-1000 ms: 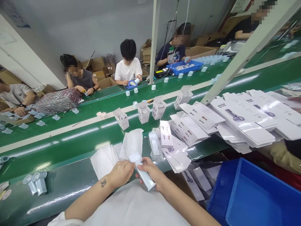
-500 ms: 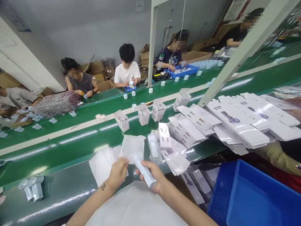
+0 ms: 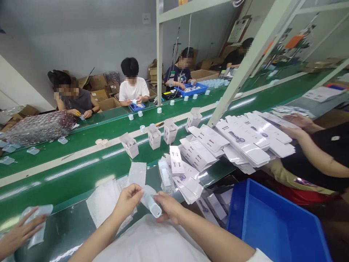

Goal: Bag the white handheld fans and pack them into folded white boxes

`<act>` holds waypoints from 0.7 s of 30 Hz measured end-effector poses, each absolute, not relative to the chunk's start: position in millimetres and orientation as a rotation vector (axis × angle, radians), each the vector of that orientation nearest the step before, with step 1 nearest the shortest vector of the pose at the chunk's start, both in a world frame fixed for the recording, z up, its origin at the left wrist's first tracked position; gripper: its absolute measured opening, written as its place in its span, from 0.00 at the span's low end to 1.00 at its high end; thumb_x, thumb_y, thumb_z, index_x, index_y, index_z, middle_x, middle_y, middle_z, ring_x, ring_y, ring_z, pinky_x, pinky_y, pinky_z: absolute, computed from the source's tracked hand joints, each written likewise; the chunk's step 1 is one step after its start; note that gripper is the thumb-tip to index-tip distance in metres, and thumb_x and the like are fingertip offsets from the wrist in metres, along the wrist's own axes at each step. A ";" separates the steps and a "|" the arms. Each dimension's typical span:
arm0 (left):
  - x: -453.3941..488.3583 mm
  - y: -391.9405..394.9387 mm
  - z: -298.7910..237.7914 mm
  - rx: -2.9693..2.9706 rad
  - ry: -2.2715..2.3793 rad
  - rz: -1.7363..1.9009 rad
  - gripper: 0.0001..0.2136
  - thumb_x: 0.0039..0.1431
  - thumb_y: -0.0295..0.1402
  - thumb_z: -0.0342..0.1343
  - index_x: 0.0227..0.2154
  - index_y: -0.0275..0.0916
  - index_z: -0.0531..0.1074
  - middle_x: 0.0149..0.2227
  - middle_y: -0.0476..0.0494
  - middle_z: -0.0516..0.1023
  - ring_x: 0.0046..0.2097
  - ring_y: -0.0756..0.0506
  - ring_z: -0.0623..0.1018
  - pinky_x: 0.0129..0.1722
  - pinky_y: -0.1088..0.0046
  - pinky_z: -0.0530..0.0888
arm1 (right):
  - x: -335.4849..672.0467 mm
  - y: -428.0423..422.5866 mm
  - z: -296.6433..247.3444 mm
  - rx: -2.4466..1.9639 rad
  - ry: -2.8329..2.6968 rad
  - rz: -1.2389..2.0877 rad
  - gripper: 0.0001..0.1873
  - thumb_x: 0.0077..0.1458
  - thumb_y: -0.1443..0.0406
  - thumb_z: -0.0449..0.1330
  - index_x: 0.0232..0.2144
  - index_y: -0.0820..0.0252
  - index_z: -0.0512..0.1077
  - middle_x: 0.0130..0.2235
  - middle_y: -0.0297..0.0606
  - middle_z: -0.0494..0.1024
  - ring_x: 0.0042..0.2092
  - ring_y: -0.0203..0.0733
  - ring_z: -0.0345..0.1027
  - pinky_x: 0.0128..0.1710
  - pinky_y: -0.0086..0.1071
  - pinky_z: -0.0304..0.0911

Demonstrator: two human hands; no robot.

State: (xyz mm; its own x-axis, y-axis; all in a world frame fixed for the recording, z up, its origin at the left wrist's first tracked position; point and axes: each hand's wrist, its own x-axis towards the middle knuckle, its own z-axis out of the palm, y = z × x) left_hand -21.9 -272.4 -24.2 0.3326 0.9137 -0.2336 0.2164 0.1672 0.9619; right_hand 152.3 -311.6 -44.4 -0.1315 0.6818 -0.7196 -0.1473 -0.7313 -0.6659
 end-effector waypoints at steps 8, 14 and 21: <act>-37.9 -270.7 0.0 1.524 1.118 0.817 0.18 0.48 0.45 0.64 0.39 0.40 0.75 0.42 0.40 0.76 0.44 0.41 0.75 0.43 0.68 0.72 | 180.8 -295.9 0.7 -1.308 -1.061 1.818 0.06 0.48 0.61 0.59 0.25 0.58 0.70 0.26 0.29 0.73 0.32 0.39 0.73 0.38 0.35 0.69; -11.3 -268.1 -40.2 1.532 1.195 0.522 0.16 0.52 0.45 0.60 0.37 0.38 0.77 0.36 0.41 0.78 0.40 0.41 0.75 0.43 0.66 0.72 | 211.2 -234.8 -29.3 -1.659 -1.389 1.588 0.10 0.49 0.58 0.61 0.32 0.59 0.74 0.36 0.38 0.79 0.42 0.46 0.75 0.45 0.39 0.69; -0.1 -256.3 -42.3 1.231 1.401 0.779 0.20 0.50 0.53 0.58 0.31 0.38 0.77 0.29 0.46 0.76 0.33 0.44 0.74 0.31 0.72 0.73 | 278.5 -104.2 -79.5 -2.352 -1.298 0.985 0.40 0.48 0.55 0.63 0.60 0.61 0.56 0.61 0.63 0.58 0.62 0.70 0.53 0.54 0.65 0.53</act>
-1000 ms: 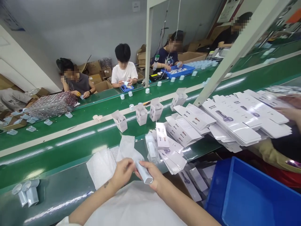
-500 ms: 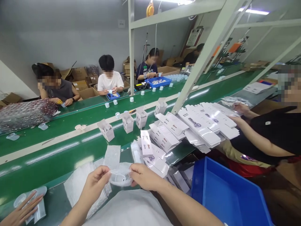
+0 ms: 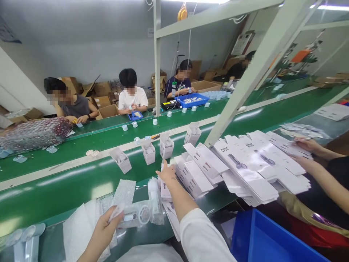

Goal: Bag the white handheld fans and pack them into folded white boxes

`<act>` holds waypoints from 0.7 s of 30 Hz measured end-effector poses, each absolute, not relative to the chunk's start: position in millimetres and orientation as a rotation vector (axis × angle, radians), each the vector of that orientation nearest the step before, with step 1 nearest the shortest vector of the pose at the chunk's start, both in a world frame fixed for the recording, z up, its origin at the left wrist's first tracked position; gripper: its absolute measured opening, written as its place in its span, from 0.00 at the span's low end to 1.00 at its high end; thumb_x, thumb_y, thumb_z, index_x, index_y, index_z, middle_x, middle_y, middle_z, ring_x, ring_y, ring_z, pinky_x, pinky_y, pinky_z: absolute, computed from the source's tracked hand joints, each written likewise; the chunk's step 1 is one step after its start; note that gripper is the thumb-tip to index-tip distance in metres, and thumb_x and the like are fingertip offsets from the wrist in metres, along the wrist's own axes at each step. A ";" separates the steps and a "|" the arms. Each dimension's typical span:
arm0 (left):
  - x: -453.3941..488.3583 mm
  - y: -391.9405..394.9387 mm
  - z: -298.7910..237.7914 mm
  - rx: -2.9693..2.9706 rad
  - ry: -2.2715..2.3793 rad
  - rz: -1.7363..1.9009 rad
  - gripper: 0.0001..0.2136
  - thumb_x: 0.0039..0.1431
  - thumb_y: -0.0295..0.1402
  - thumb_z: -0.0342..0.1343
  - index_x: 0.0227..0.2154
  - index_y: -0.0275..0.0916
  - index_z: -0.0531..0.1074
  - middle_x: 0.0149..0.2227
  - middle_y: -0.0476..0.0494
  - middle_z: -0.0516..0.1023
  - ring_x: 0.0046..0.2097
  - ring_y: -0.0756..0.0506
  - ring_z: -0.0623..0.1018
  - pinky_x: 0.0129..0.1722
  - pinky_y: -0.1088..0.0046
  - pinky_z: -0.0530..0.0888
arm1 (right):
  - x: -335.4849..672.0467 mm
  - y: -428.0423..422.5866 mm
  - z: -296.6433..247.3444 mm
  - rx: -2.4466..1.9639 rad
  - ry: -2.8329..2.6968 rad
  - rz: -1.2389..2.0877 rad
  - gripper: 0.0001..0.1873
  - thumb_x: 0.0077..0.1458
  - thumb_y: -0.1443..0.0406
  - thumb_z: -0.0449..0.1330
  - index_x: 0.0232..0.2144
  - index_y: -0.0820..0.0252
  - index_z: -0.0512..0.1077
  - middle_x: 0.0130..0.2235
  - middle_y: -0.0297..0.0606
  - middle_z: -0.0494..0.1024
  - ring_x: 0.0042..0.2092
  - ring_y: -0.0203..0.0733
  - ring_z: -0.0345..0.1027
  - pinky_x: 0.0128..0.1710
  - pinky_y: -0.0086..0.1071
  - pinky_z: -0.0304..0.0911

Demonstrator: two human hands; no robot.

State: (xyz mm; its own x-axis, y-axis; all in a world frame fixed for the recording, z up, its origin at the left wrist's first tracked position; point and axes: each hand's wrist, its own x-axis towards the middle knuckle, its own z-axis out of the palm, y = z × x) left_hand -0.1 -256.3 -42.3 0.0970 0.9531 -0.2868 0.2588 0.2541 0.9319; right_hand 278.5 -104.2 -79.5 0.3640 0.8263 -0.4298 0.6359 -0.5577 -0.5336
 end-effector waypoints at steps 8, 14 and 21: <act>-28.8 -249.5 -21.0 0.731 1.506 1.261 0.18 0.43 0.46 0.67 0.23 0.34 0.74 0.22 0.48 0.74 0.25 0.48 0.72 0.21 0.74 0.72 | 300.5 -125.6 -64.0 -2.062 -1.683 0.634 0.43 0.45 0.58 0.67 0.59 0.61 0.53 0.55 0.53 0.64 0.59 0.60 0.59 0.57 0.50 0.57; -22.5 -229.4 43.9 0.801 1.298 1.878 0.14 0.46 0.43 0.65 0.24 0.37 0.72 0.21 0.51 0.72 0.20 0.51 0.71 0.16 0.77 0.69 | 189.6 -164.2 -83.2 -1.213 -1.855 0.153 0.32 0.54 0.48 0.61 0.52 0.62 0.61 0.45 0.51 0.69 0.50 0.61 0.64 0.49 0.58 0.63; -22.8 -251.1 20.7 2.029 1.541 1.287 0.06 0.58 0.29 0.55 0.37 0.38 0.75 0.37 0.41 0.80 0.40 0.44 0.79 0.40 0.69 0.77 | 121.3 -205.4 -158.8 -1.077 -2.073 0.232 0.32 0.57 0.55 0.61 0.57 0.68 0.61 0.49 0.59 0.73 0.51 0.66 0.66 0.51 0.62 0.63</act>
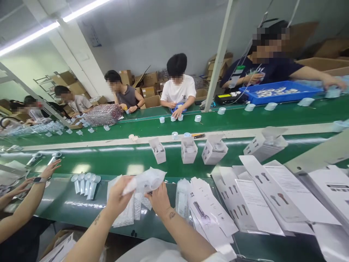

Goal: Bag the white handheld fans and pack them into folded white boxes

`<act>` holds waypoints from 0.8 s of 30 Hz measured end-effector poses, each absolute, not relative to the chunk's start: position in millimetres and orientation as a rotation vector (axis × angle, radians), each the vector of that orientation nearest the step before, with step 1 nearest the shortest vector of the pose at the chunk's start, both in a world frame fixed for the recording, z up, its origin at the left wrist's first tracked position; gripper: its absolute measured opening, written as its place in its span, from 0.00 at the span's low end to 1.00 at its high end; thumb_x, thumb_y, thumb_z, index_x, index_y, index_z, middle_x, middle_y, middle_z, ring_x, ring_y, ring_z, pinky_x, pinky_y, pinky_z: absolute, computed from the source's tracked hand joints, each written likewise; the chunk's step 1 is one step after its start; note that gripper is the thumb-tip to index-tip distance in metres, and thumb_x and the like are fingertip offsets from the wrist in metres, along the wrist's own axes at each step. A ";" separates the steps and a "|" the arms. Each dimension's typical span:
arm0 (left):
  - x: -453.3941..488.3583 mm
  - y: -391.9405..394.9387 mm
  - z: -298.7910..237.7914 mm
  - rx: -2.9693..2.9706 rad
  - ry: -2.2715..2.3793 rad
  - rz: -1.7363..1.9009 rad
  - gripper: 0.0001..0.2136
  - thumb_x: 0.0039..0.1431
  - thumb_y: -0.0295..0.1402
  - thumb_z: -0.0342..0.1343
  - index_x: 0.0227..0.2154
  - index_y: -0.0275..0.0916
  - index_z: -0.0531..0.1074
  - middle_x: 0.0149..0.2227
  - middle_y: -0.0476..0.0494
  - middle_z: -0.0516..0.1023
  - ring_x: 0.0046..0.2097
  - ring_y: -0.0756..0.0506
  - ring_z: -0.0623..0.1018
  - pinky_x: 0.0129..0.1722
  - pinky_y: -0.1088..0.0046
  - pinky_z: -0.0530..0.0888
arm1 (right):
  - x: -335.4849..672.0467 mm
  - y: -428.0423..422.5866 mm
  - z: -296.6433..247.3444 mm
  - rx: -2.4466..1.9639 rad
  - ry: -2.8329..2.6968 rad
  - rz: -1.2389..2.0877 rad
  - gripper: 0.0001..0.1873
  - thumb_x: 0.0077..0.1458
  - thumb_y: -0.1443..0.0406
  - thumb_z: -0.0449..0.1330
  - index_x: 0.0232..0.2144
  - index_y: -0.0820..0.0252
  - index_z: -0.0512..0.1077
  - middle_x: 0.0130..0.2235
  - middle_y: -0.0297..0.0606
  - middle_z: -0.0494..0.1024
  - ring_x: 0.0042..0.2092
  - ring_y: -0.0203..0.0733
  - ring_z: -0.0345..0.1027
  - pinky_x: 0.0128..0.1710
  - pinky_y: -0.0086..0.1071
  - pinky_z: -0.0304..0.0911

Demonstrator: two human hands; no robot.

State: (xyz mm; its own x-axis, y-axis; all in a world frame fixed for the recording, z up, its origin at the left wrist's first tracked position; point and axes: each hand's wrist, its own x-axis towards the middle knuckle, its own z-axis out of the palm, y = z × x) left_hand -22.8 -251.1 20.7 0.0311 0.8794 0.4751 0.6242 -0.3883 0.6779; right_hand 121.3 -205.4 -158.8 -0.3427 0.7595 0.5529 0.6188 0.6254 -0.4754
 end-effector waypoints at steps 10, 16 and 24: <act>-36.9 -287.3 9.8 2.116 1.801 0.966 0.08 0.57 0.24 0.50 0.37 0.40 0.72 0.37 0.41 0.77 0.40 0.45 0.77 0.39 0.70 0.75 | 188.0 -184.6 -115.3 -0.849 -2.098 0.982 0.20 0.61 0.67 0.51 0.54 0.55 0.70 0.59 0.48 0.68 0.60 0.52 0.62 0.59 0.51 0.60; -32.9 -283.1 14.9 1.798 1.800 0.961 0.06 0.55 0.27 0.51 0.32 0.40 0.73 0.34 0.45 0.77 0.37 0.46 0.76 0.38 0.71 0.73 | 154.6 -118.8 -106.2 -0.397 -2.318 1.852 0.39 0.47 0.64 0.66 0.62 0.55 0.62 0.61 0.42 0.68 0.62 0.52 0.61 0.63 0.46 0.53; -56.6 -274.0 29.4 1.464 1.700 1.062 0.06 0.50 0.35 0.59 0.24 0.37 0.72 0.29 0.47 0.76 0.32 0.48 0.73 0.35 0.73 0.70 | 133.4 -117.7 -109.4 -0.415 -2.145 1.998 0.25 0.48 0.58 0.65 0.50 0.57 0.75 0.47 0.39 0.80 0.49 0.45 0.74 0.54 0.43 0.65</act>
State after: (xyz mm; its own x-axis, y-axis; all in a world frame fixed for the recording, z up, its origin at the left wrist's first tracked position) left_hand -56.6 -274.0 29.4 -0.1675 0.9853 0.0325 0.4614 0.0493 0.8858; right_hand 133.4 -117.7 -109.4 -0.9447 0.3230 -0.0576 0.0803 0.0573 -0.9951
